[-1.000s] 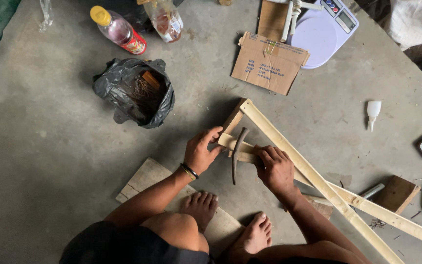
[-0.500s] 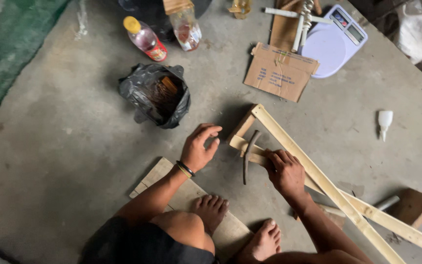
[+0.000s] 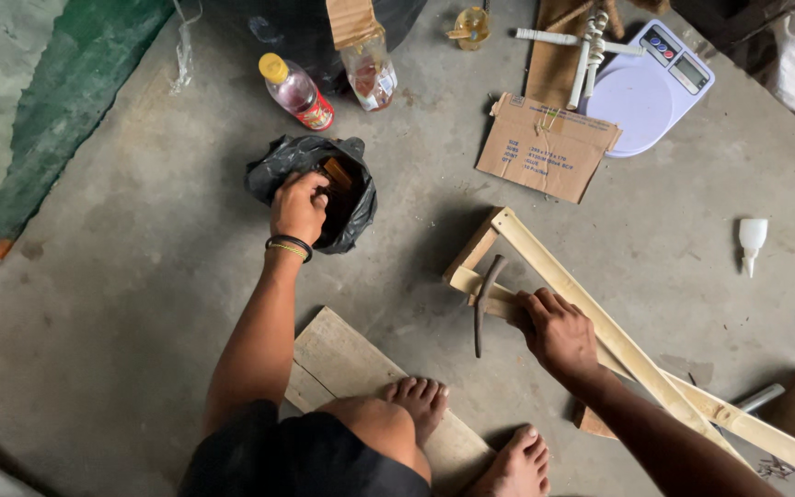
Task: The person assembles a wooden frame by positioning thin wood strips together and securing them by hammering nails through the joints.
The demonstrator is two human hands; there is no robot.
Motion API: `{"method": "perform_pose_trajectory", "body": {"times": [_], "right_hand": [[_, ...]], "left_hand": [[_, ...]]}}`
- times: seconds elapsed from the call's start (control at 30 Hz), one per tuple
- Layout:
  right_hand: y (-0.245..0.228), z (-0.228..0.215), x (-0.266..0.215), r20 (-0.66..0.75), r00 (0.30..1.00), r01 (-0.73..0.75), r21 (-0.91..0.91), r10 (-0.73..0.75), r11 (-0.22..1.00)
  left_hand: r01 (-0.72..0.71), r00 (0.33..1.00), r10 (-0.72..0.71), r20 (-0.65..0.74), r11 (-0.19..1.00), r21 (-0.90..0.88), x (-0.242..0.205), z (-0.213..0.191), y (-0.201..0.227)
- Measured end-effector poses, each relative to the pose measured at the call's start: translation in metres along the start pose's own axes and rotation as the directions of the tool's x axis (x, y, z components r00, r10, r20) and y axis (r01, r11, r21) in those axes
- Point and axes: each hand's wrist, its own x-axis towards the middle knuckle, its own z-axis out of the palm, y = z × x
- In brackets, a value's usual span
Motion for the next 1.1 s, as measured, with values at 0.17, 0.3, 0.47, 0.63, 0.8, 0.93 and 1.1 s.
{"method": "perform_pose_trajectory", "body": {"times": [0.17, 0.3, 0.47, 0.63, 0.8, 0.93, 1.1], "right_hand": [[0.003, 0.002, 0.008, 0.079, 0.997, 0.015, -0.03, -0.012, 0.999], [0.004, 0.001, 0.008, 0.055, 0.998, 0.041, 0.009, -0.041, 0.999], [0.001, -0.001, 0.008, 0.047, 0.999, -0.015, -0.016, 0.016, 1.0], [-0.001, -0.006, 0.009, -0.001, 0.999, -0.052, 0.057, 0.053, 0.997], [-0.001, -0.003, 0.004, -0.013, 0.996, -0.09, 0.098, 0.091, 0.991], [0.0, -0.005, 0.004, -0.035, 0.997, -0.064, 0.083, 0.067, 0.994], [0.0, -0.003, 0.003, -0.009, 0.997, -0.071, 0.062, 0.072, 0.996]], "left_hand": [[-0.02, 0.994, 0.015, 0.113, 0.999, 0.044, 0.015, -0.006, -0.015], [-0.1, 0.981, 0.1, 0.164, 0.995, -0.01, 0.02, -0.011, -0.025], [-0.254, 0.949, 0.255, 0.184, 0.967, -0.033, 0.02, 0.003, -0.039], [-0.283, 0.935, 0.276, 0.224, 0.959, 0.0, 0.02, 0.004, -0.043], [-0.295, 0.919, 0.276, 0.283, 0.955, 0.025, 0.024, 0.001, -0.047], [-0.227, 0.914, 0.201, 0.353, 0.973, 0.033, 0.023, -0.002, -0.042], [-0.298, 0.916, 0.256, 0.309, 0.95, 0.097, 0.026, 0.002, -0.041]]}}
